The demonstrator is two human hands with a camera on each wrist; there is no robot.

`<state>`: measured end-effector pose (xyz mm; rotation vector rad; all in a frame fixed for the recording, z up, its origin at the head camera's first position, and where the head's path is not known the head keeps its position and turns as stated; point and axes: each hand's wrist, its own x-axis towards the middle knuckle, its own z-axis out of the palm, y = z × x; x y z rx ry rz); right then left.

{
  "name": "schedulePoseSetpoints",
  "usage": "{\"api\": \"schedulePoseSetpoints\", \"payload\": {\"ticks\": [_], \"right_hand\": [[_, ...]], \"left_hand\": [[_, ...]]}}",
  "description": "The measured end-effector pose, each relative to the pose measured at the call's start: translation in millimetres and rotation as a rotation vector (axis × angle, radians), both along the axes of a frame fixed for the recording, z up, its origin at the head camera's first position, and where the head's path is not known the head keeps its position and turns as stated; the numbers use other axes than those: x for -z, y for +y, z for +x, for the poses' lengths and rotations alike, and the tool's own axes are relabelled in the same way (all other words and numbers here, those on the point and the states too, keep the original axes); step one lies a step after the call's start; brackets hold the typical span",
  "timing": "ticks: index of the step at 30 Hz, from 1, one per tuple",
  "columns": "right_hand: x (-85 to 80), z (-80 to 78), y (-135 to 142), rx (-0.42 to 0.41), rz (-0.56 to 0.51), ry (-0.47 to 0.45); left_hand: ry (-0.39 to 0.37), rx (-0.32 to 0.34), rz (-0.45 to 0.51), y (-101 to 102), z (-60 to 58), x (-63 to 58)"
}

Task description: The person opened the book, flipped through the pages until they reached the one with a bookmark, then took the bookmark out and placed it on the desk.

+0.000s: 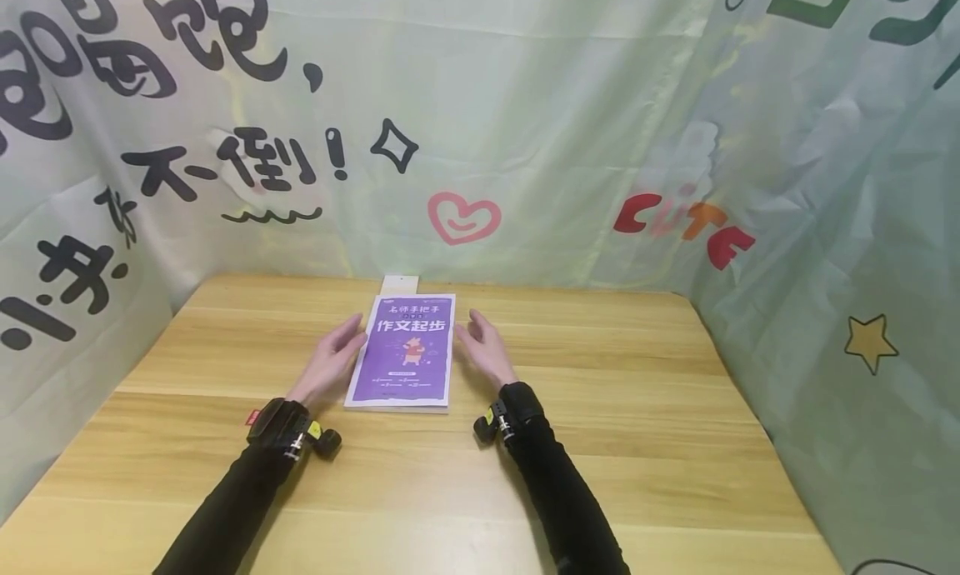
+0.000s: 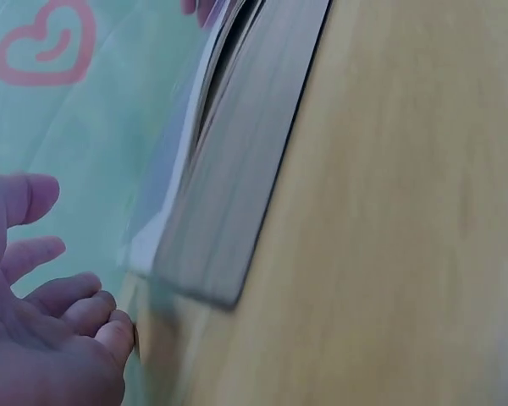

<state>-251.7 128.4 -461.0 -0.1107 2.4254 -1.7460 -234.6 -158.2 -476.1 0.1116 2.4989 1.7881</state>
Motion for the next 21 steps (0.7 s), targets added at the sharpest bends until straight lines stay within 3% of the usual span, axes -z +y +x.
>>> {"api": "schedulePoseSetpoints", "payload": {"ticks": [9,15,21], "right_hand": [[0.8,-6.1,-21.0,-0.022,-0.018,-0.001],[8.3,-13.1,-31.0,-0.066,0.011,0.084],[11.9,-18.1,-35.5,-0.090,0.026,0.128]], "left_hand": [[-0.063,-0.040,0.091,16.7,-4.7,-4.4],[-0.088,-0.070,0.109,18.5,-10.1,-1.6],[-0.115,-0.042,0.119,19.5,-12.0,-2.2]]}}
